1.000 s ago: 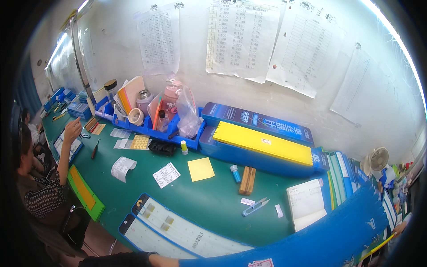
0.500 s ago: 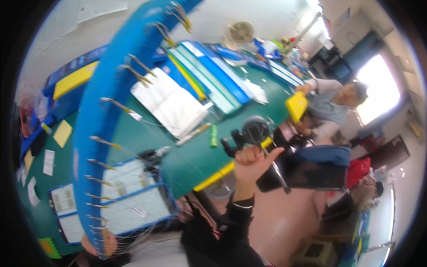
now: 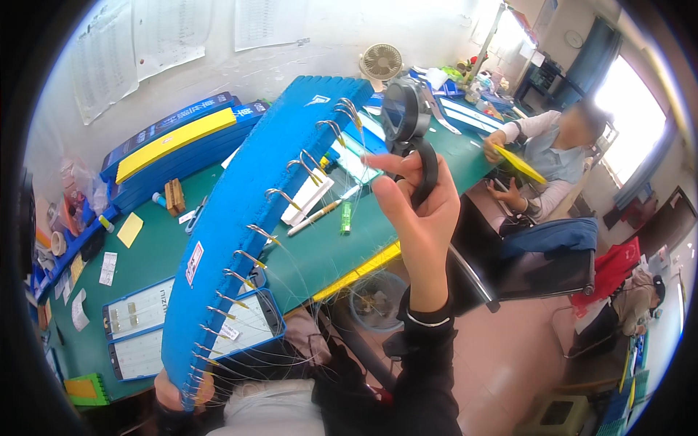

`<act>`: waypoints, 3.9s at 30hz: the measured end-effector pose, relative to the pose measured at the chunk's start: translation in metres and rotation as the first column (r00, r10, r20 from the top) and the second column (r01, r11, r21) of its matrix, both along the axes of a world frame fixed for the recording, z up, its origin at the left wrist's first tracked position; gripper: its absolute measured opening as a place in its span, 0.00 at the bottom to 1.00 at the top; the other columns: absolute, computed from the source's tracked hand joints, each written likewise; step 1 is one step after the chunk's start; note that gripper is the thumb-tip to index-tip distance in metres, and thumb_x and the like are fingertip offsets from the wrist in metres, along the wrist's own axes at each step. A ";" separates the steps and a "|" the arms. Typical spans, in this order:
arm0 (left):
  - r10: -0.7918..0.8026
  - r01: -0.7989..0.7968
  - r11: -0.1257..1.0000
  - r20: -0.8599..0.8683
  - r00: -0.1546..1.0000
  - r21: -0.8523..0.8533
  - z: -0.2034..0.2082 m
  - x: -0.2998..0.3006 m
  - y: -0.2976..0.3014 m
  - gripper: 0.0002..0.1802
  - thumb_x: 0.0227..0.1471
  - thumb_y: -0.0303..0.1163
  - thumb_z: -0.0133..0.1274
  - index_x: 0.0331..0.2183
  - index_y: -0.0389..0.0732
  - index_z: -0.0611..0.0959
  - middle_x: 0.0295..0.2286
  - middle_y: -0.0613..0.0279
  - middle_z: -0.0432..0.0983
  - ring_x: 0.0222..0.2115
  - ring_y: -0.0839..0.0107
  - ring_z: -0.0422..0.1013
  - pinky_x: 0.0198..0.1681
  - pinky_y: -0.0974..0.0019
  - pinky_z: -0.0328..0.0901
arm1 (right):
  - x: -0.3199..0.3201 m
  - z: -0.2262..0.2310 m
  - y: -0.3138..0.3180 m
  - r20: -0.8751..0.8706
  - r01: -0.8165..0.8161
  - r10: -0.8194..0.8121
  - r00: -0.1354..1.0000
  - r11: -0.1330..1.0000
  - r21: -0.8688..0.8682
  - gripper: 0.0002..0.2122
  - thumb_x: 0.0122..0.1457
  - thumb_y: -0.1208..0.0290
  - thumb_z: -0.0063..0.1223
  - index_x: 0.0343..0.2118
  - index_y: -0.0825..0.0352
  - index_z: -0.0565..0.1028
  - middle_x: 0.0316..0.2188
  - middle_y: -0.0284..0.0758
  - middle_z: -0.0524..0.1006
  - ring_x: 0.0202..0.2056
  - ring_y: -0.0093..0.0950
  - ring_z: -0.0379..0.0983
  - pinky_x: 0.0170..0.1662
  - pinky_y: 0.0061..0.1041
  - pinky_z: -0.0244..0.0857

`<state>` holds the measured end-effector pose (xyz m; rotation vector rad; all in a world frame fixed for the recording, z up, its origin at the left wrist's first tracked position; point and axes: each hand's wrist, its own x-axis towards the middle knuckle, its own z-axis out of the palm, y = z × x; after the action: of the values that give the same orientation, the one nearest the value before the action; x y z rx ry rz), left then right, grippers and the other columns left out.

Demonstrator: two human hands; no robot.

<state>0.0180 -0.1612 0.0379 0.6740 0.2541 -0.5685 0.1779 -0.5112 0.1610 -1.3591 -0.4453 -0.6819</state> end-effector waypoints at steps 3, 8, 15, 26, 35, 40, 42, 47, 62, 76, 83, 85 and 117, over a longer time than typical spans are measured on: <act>-0.040 0.040 0.999 0.127 0.991 0.006 0.005 -0.002 0.002 0.32 0.25 0.22 0.56 0.40 0.28 0.67 0.22 0.49 0.66 0.19 0.66 0.59 0.21 0.64 0.48 | -0.006 -0.004 -0.002 -0.051 0.020 -0.019 0.999 1.000 0.021 0.14 0.47 0.80 0.58 0.34 0.68 0.65 0.30 0.39 0.76 0.25 0.13 0.65 0.31 0.09 0.56; -0.022 0.023 1.000 0.111 0.994 -0.008 0.002 -0.007 0.014 0.32 0.26 0.20 0.56 0.41 0.27 0.67 0.22 0.52 0.66 0.19 0.67 0.59 0.21 0.64 0.48 | -0.008 -0.011 -0.004 -0.050 -0.170 0.178 0.983 0.977 0.133 0.15 0.47 0.78 0.58 0.36 0.68 0.64 0.29 0.39 0.75 0.31 0.20 0.71 0.37 0.13 0.59; -0.003 -0.029 0.980 0.159 0.987 0.195 0.019 0.004 0.017 0.53 0.17 0.20 0.65 0.52 0.31 0.61 0.46 0.53 0.66 0.48 0.62 0.61 0.50 0.63 0.56 | -0.002 -0.034 0.005 -0.091 0.014 -0.024 0.996 0.994 -0.110 0.18 0.48 0.75 0.57 0.40 0.71 0.64 0.26 0.33 0.72 0.25 0.16 0.63 0.30 0.11 0.55; -0.068 -0.095 0.885 0.327 0.943 0.457 0.050 -0.004 0.060 0.39 0.21 0.17 0.65 0.44 0.32 0.72 0.38 0.56 0.72 0.40 0.68 0.65 0.43 0.68 0.59 | -0.009 -0.070 -0.033 -0.165 -0.013 -0.002 0.986 0.996 -0.089 0.16 0.54 0.75 0.51 0.45 0.72 0.64 0.31 0.30 0.67 0.25 0.13 0.56 0.26 0.11 0.48; 0.010 -0.129 0.897 0.272 0.962 0.423 0.058 -0.009 0.067 0.38 0.24 0.17 0.62 0.45 0.31 0.70 0.38 0.53 0.71 0.40 0.65 0.67 0.42 0.67 0.60 | -0.001 -0.085 -0.057 -0.111 0.092 -0.100 0.989 0.993 -0.075 0.15 0.57 0.73 0.48 0.47 0.72 0.65 0.32 0.29 0.71 0.27 0.11 0.62 0.26 0.10 0.51; 0.020 -0.107 0.877 0.187 0.982 0.469 0.057 -0.016 0.075 0.39 0.25 0.21 0.63 0.46 0.31 0.69 0.39 0.52 0.71 0.41 0.65 0.66 0.43 0.65 0.61 | 0.005 -0.090 -0.062 -0.117 0.117 -0.134 0.984 0.983 -0.139 0.15 0.57 0.73 0.47 0.46 0.71 0.64 0.35 0.29 0.71 0.26 0.11 0.61 0.25 0.11 0.50; 0.067 -0.156 0.878 0.206 0.976 0.452 0.052 -0.019 0.078 0.39 0.25 0.22 0.62 0.46 0.31 0.69 0.40 0.51 0.70 0.42 0.64 0.66 0.44 0.64 0.61 | 0.006 -0.092 -0.065 -0.126 0.096 -0.113 0.986 0.986 -0.135 0.15 0.57 0.73 0.47 0.46 0.71 0.64 0.36 0.29 0.71 0.25 0.11 0.60 0.25 0.11 0.49; 0.245 -0.313 0.886 0.228 0.942 0.343 0.052 -0.019 0.069 0.41 0.25 0.22 0.61 0.48 0.30 0.68 0.41 0.50 0.70 0.43 0.61 0.65 0.47 0.63 0.59 | 0.007 -0.091 -0.060 -0.137 -0.110 0.101 0.985 0.992 -0.057 0.16 0.57 0.73 0.47 0.47 0.71 0.63 0.37 0.31 0.70 0.36 0.17 0.67 0.39 0.15 0.61; 0.341 -0.377 0.891 0.178 0.923 0.251 0.016 -0.026 0.098 0.45 0.22 0.23 0.59 0.49 0.27 0.64 0.42 0.48 0.69 0.42 0.56 0.67 0.47 0.58 0.61 | 0.000 -0.085 -0.066 -0.149 -0.204 0.217 0.965 0.974 0.095 0.16 0.58 0.64 0.46 0.44 0.70 0.64 0.36 0.34 0.70 0.37 0.20 0.67 0.40 0.17 0.62; 0.427 -0.496 0.853 0.328 0.843 0.165 -0.027 -0.015 0.106 0.27 0.28 0.34 0.50 0.36 0.28 0.71 0.21 0.51 0.71 0.12 0.66 0.64 0.15 0.69 0.57 | -0.041 -0.025 -0.012 -0.012 -0.487 0.604 0.797 0.655 0.577 0.32 0.48 0.29 0.27 0.11 0.59 0.56 0.04 0.26 0.51 0.10 0.20 0.42 0.18 0.20 0.37; 0.387 -0.440 0.883 0.281 0.878 0.160 -0.027 -0.014 0.097 0.20 0.35 0.41 0.45 0.29 0.34 0.71 0.16 0.59 0.63 0.16 0.69 0.57 0.19 0.67 0.53 | -0.046 -0.027 0.008 -0.018 -0.651 0.776 0.631 0.541 0.533 0.26 0.53 0.41 0.33 0.10 0.59 0.56 0.05 0.28 0.53 0.10 0.18 0.40 0.17 0.20 0.38; 0.322 -0.384 0.910 0.313 0.893 0.159 -0.029 -0.017 0.102 0.18 0.37 0.42 0.44 0.27 0.36 0.70 0.16 0.61 0.62 0.17 0.70 0.56 0.19 0.67 0.52 | -0.052 -0.030 0.015 -0.013 -0.621 0.771 0.637 0.523 0.583 0.26 0.54 0.42 0.33 0.10 0.59 0.56 0.05 0.28 0.53 0.10 0.18 0.40 0.17 0.20 0.38; 0.397 -0.436 0.899 0.340 0.853 0.043 -0.041 -0.043 0.127 0.08 0.34 0.34 0.43 0.15 0.44 0.62 0.13 0.64 0.56 0.16 0.69 0.54 0.19 0.66 0.48 | -0.059 -0.038 0.032 0.052 -0.595 0.763 0.645 0.458 0.661 0.27 0.51 0.37 0.22 0.10 0.57 0.51 0.04 0.24 0.51 0.10 0.20 0.41 0.18 0.22 0.37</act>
<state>-0.0253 -0.0344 -0.0029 0.7887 0.1190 -0.0180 0.1184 -0.4796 0.1226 -0.4922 -0.4562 0.0712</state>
